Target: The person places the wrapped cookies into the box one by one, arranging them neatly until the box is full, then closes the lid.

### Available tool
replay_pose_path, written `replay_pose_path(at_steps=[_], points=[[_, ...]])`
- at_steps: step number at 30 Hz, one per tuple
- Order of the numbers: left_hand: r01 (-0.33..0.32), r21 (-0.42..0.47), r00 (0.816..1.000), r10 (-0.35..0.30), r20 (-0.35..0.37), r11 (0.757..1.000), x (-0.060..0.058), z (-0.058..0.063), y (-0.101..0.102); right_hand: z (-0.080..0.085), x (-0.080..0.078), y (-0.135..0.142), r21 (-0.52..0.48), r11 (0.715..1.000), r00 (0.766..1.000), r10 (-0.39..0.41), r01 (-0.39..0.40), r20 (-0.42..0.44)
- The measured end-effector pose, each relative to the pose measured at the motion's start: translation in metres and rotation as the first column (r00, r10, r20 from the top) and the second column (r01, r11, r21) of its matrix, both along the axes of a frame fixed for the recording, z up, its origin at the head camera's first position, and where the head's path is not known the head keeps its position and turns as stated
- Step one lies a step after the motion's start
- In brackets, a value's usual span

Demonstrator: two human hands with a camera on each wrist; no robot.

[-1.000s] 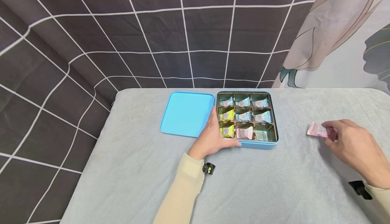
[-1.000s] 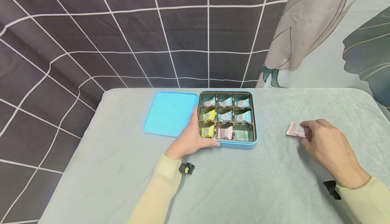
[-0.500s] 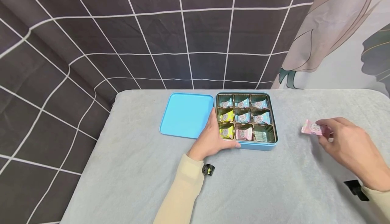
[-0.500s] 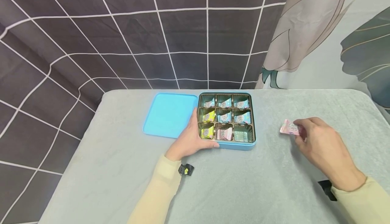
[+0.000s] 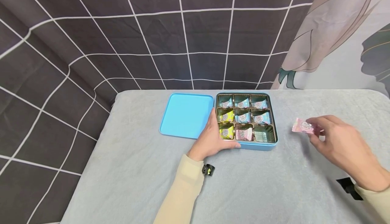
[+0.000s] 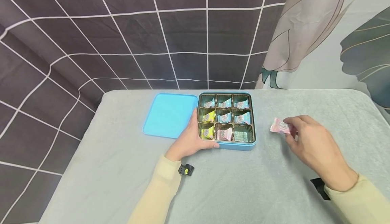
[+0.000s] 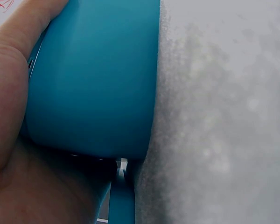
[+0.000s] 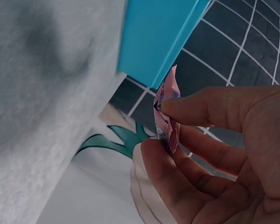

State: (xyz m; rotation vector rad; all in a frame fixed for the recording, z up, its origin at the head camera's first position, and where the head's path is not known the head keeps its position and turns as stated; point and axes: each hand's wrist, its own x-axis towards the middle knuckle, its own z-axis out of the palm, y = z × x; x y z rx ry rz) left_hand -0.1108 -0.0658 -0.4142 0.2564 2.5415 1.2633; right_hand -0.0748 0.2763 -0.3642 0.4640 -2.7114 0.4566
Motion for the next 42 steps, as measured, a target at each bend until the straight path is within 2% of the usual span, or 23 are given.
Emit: replay_pose_path(at_steps=[11, 20, 42], points=[[0.001, -0.005, 1.0, -0.001, -0.012, 1.0, 0.0, -0.001, 0.0, 0.003, -0.001, -0.016, -0.017, 0.999, 0.998, 0.049, -0.05, -0.042], [0.004, -0.002, 1.0, -0.004, -0.025, 1.0, -0.001, -0.002, 0.0, 0.005, 0.0, -0.027, -0.011, 0.998, 0.998, 0.063, -0.064, -0.029], [-0.005, -0.007, 1.0, 0.005, -0.006, 1.0, -0.001, -0.002, 0.0, 0.005, -0.001, -0.05, -0.017, 0.986, 0.986, 0.165, -0.165, -0.022]])
